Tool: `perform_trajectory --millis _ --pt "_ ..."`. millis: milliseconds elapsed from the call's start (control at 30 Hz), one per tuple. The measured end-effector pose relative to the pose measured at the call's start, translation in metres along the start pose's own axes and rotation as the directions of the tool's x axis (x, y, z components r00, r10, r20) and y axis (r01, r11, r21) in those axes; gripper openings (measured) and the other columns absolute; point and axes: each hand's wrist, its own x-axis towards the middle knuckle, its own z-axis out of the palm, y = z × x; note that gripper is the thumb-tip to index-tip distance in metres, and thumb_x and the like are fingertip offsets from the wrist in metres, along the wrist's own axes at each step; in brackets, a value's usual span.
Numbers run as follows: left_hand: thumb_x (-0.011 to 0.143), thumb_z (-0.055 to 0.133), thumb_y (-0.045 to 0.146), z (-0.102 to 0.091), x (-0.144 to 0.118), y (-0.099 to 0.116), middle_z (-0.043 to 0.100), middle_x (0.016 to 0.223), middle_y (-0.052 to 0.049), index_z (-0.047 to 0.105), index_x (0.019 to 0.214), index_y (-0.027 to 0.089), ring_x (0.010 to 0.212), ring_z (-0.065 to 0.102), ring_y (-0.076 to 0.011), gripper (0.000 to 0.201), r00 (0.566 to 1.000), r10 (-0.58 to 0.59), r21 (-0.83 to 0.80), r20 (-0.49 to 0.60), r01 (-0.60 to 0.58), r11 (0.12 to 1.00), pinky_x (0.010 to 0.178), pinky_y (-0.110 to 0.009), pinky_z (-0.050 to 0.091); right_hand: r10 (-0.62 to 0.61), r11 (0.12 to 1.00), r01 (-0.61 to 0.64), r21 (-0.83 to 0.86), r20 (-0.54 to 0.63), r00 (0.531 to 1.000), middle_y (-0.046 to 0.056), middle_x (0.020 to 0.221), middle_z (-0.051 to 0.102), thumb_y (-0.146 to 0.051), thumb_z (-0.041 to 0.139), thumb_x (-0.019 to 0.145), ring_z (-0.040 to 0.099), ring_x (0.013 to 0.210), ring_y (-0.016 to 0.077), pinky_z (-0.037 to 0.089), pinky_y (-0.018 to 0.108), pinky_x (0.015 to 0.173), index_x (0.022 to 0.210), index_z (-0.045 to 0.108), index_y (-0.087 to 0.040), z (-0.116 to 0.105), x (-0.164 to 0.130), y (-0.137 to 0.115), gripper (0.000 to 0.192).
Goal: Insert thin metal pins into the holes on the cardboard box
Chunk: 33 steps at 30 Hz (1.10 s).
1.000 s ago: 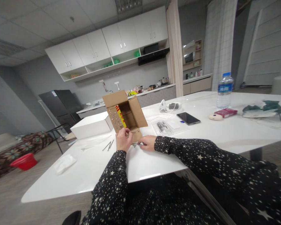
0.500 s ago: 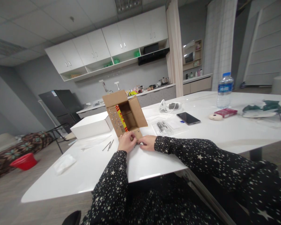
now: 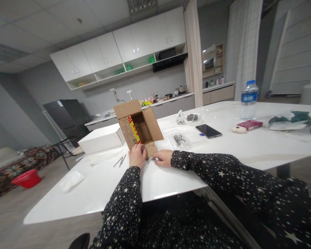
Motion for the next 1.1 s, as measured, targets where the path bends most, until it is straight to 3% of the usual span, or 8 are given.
perform_trajectory --millis 500,867,1100 --pt "0.089 0.036 0.025 0.006 0.003 0.007 0.059 0.1 -0.01 0.056 0.096 0.02 0.098 0.051 -0.0254 0.021 0.994 0.105 0.227 0.008 -0.104 0.968 0.083 -0.039 0.035 0.01 1.0 -0.01 0.013 -0.008 1.0 0.003 0.064 0.066 -0.022 0.05 0.074 0.057 0.059 0.0144 0.038 0.023 0.056 0.104 0.068 -0.014 -0.003 -0.002 -0.004 0.036" --pt "0.09 0.034 0.026 0.0 0.001 0.012 0.059 0.097 -0.009 0.053 0.096 0.019 0.094 0.051 -0.0236 0.021 0.991 0.115 0.165 -0.074 -0.102 0.981 0.082 -0.038 0.034 0.01 1.0 -0.01 -0.001 -0.011 1.0 0.003 0.064 0.067 -0.022 0.05 0.075 0.058 0.06 0.0146 0.039 0.023 0.057 0.104 0.068 -0.015 -0.002 -0.002 -0.003 0.035" --pt "0.087 0.042 0.03 0.0 -0.001 0.012 0.06 0.097 -0.008 0.052 0.094 0.019 0.095 0.052 -0.0224 0.017 0.993 0.104 0.102 -0.05 -0.098 0.99 0.083 -0.037 0.033 0.018 1.0 -0.018 -0.015 -0.012 1.0 0.002 0.065 0.067 -0.023 0.051 0.074 0.059 0.062 0.0154 0.04 0.023 0.059 0.104 0.068 -0.016 -0.001 -0.001 -0.003 0.035"
